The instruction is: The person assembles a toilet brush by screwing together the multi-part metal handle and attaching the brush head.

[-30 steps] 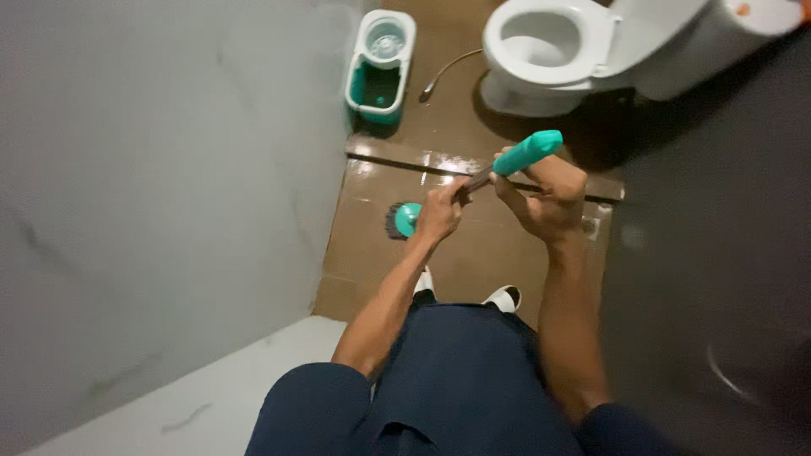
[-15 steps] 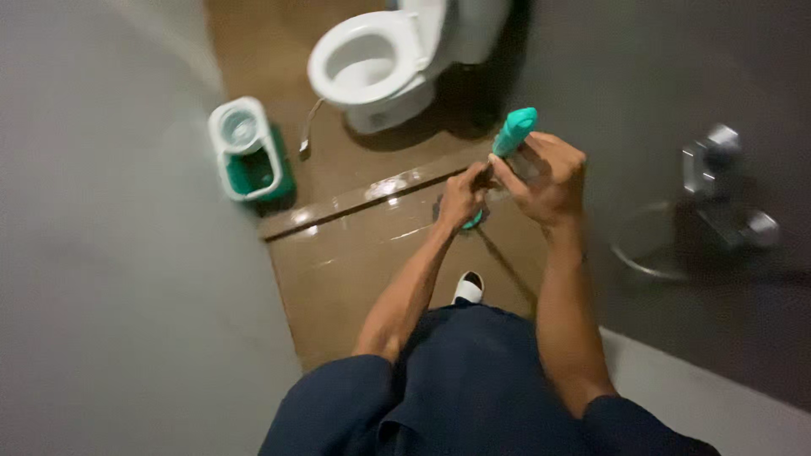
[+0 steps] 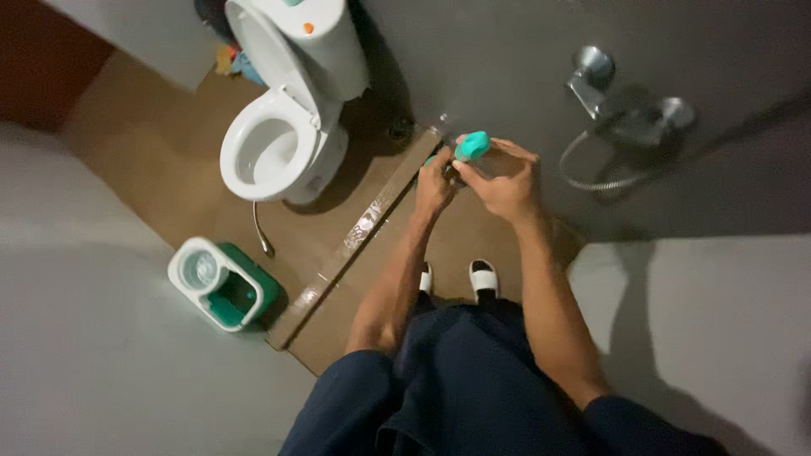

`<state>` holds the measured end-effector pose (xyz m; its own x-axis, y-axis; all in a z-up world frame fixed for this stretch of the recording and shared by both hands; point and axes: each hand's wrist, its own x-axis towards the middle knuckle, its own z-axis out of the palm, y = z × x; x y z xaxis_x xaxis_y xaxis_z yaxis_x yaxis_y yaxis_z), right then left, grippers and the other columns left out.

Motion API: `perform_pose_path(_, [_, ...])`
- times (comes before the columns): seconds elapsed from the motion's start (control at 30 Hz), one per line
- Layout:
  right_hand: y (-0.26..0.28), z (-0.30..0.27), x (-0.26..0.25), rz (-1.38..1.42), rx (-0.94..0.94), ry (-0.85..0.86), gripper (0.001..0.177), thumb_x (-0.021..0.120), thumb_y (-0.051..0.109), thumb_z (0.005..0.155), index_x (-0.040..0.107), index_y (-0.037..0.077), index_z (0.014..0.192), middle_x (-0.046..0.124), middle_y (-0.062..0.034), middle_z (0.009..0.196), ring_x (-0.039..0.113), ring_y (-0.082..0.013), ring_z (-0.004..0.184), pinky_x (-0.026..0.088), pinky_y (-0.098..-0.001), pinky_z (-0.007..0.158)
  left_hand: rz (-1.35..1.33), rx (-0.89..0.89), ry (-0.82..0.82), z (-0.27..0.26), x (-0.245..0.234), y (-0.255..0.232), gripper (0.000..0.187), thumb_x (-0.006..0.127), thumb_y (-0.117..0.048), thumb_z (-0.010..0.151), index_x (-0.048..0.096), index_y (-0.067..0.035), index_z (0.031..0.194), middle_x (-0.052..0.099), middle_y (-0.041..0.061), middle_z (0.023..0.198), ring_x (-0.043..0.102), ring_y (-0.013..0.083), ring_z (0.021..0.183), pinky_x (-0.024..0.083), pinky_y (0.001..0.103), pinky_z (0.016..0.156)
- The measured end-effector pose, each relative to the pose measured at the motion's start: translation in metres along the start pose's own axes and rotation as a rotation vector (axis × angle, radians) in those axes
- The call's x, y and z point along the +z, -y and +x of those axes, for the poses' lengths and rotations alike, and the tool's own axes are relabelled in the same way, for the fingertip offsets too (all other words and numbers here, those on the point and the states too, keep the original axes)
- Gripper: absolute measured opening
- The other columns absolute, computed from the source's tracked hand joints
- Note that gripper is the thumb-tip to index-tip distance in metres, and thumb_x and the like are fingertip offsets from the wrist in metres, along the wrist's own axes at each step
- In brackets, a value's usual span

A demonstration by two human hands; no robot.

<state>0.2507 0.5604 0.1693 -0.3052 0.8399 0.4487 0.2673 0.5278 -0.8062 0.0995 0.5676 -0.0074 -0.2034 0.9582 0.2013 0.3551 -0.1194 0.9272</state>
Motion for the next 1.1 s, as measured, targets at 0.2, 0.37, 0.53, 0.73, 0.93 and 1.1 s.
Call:
perform_pose_path(0.2, [0.018, -0.027, 0.020, -0.073, -0.006, -0.182, 0.021, 0.080, 0.011, 0.094, 0.072, 0.004, 0.113, 0.076, -0.0080, 0.119, 0.073, -0.0224, 0.109, 0.059, -0.0396, 0.095, 0.099, 0.169, 0.194, 0.004, -0.001, 0.029, 0.019, 0.073, -0.002, 0.089, 0.065, -0.004, 0.106, 0.075, 0.018, 0.098, 0.073, 0.0279, 0.085, 0.057, 0.039, 0.072])
perform_pose_path(0.37, [0.039, -0.065, 0.001, -0.146, 0.219, -0.294, 0.020, 0.080, 0.013, 0.097, 0.075, 0.002, 0.113, 0.077, -0.0079, 0.118, 0.074, -0.0202, 0.106, 0.061, -0.0363, 0.094, -0.001, 0.250, 0.346, -0.019, 0.011, 0.016, 0.021, 0.065, 0.003, 0.094, 0.068, -0.007, 0.112, 0.076, 0.016, 0.095, 0.075, 0.0256, 0.073, 0.056, 0.035, 0.062])
perform_pose_path(0.53, [0.049, -0.106, -0.029, -0.268, 0.184, -0.441, 0.020, 0.084, 0.010, 0.093, 0.077, 0.000, 0.108, 0.077, -0.0121, 0.117, 0.075, -0.0223, 0.110, 0.063, -0.0362, 0.098, 0.043, 0.144, 0.514, -0.048, 0.051, -0.010, 0.024, 0.066, 0.002, 0.095, 0.067, -0.005, 0.118, 0.075, 0.018, 0.096, 0.071, 0.0296, 0.072, 0.056, 0.037, 0.064])
perform_pose_path(0.73, [0.067, -0.164, -0.079, -0.282, 0.226, -0.654, 0.024, 0.087, 0.009, 0.090, 0.076, 0.001, 0.110, 0.076, -0.0145, 0.115, 0.074, -0.0234, 0.110, 0.059, -0.0379, 0.097, -0.126, 0.281, 0.599, -0.099, 0.120, -0.042, 0.033, 0.069, -0.001, 0.092, 0.067, -0.009, 0.124, 0.077, 0.015, 0.103, 0.077, 0.0280, 0.086, 0.059, 0.039, 0.070])
perform_pose_path(0.93, [0.088, -0.222, -0.132, -0.506, 0.231, -0.709, 0.026, 0.090, 0.007, 0.089, 0.077, 0.001, 0.111, 0.078, -0.0136, 0.113, 0.076, -0.0211, 0.104, 0.062, -0.0356, 0.093, -0.206, 0.332, 0.784, -0.155, 0.189, -0.078, 0.039, 0.065, 0.003, 0.090, 0.062, -0.008, 0.127, 0.077, 0.012, 0.106, 0.078, 0.0238, 0.092, 0.062, 0.037, 0.078])
perform_pose_path(1.1, [0.101, -0.254, -0.148, -0.606, 0.349, -0.809, 0.027, 0.088, 0.005, 0.091, 0.077, 0.001, 0.116, 0.077, -0.0144, 0.111, 0.075, -0.0235, 0.102, 0.058, -0.0359, 0.089, -0.282, 0.338, 0.849, -0.192, 0.216, -0.123, 0.021, 0.067, 0.000, 0.097, 0.064, -0.005, 0.117, 0.076, 0.013, 0.108, 0.076, 0.0229, 0.096, 0.062, 0.035, 0.077])
